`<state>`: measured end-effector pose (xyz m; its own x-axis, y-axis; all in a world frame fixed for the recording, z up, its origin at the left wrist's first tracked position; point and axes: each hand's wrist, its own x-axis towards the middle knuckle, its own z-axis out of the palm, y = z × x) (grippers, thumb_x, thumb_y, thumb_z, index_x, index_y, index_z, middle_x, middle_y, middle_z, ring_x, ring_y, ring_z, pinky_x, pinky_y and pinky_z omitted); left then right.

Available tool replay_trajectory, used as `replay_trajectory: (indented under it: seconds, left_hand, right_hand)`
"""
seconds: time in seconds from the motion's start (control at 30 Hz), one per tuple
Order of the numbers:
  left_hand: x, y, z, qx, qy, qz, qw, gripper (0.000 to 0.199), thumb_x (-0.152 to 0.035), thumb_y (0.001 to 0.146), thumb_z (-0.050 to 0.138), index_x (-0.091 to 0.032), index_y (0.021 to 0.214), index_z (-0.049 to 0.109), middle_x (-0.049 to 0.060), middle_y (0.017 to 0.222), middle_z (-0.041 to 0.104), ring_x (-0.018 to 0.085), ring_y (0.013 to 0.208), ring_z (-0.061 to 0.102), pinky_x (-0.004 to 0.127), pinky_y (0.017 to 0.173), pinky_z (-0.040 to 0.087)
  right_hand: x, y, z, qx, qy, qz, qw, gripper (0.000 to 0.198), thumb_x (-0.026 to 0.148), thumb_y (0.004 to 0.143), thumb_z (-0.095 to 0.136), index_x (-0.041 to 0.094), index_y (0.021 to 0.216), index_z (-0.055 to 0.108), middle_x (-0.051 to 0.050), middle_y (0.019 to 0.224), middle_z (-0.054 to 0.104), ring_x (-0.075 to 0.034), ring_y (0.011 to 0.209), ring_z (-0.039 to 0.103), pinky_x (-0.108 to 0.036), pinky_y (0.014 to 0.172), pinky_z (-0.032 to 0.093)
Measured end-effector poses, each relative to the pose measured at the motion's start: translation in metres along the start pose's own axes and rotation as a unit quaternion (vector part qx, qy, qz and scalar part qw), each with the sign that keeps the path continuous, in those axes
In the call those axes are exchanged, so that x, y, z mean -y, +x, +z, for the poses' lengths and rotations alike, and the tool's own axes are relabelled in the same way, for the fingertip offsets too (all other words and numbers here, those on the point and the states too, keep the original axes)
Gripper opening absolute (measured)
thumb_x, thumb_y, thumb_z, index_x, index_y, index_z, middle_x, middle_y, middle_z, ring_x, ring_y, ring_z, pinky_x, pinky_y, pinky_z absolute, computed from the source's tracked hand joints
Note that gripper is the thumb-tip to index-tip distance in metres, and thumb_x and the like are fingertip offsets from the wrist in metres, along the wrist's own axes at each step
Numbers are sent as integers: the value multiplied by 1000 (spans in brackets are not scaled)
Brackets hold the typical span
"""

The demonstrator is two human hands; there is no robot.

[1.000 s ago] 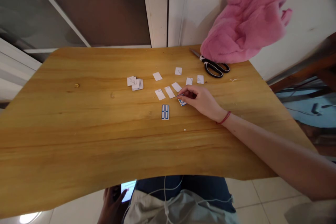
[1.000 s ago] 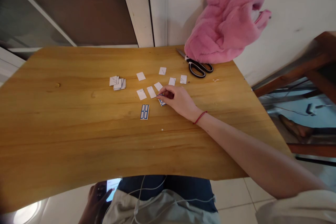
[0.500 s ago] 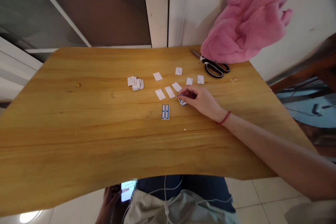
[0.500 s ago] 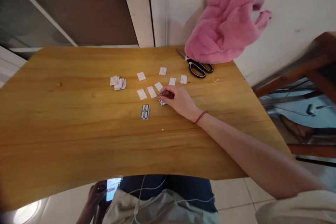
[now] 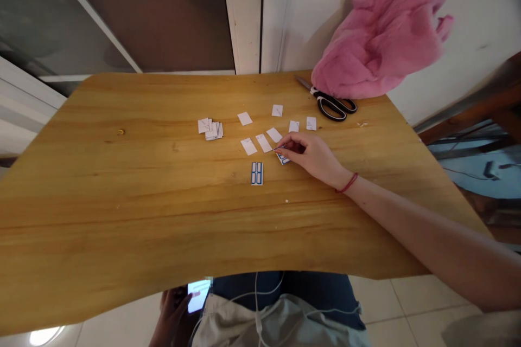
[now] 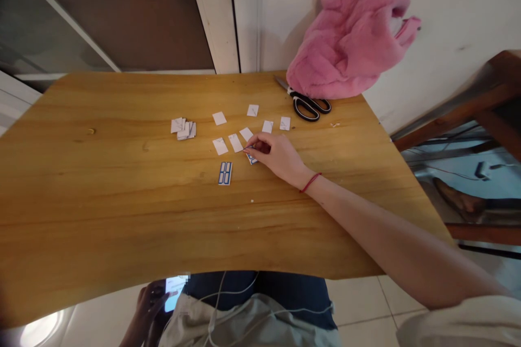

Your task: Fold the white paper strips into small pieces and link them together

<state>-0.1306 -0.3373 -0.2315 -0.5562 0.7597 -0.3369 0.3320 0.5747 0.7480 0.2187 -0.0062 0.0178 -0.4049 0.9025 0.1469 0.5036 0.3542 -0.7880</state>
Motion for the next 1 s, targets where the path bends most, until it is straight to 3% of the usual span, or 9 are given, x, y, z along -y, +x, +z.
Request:
replay_trajectory:
  seconds: [0.23, 0.37, 0.63, 0.83, 1.0]
  left_hand:
    - [11, 7, -4, 59, -51, -43, 996, 55, -62, 43, 69, -19, 76, 60, 3, 78, 52, 23, 70, 58, 40, 64, 52]
    - [9, 2, -4, 52, -41, -2, 998, 47, -56, 53, 68, -19, 81, 59, 4, 84, 51, 22, 75, 57, 37, 66, 51]
    - [16, 3, 0, 41, -5, 2, 999, 54, -54, 47, 73, -17, 83, 57, 4, 84, 50, 22, 73, 57, 38, 63, 52]
    - [17, 3, -2, 34, -30, -6, 999, 57, -62, 49, 67, -18, 84, 60, 4, 85, 52, 23, 74, 58, 36, 63, 52]
    - [13, 3, -4, 51, -34, -12, 998, 54, -58, 45, 71, -19, 80, 61, 4, 80, 53, 22, 69, 58, 37, 60, 51]
  right_hand:
    - [0, -1, 0, 3, 1, 1, 1000, 18, 35, 80, 58, 17, 83, 62, 1, 66, 56, -10, 57, 42, -23, 52, 32]
    - [0, -1, 0, 2, 3, -1, 1000, 18, 35, 80, 59, 17, 83, 62, 1, 65, 55, -10, 58, 42, -23, 53, 32]
    - [0, 0, 0, 2, 2, 0, 1000, 17, 33, 80, 59, 16, 82, 62, 1, 65, 54, -9, 58, 42, -23, 53, 32]
    - [-1, 0, 0, 2, -4, 0, 1000, 17, 34, 80, 59, 17, 83, 62, 1, 65, 55, -9, 57, 42, -23, 52, 32]
    - [0, 0, 0, 5, -2, -1, 1000, 16, 33, 80, 59, 18, 82, 62, 1, 64, 54, -9, 57, 42, -23, 53, 32]
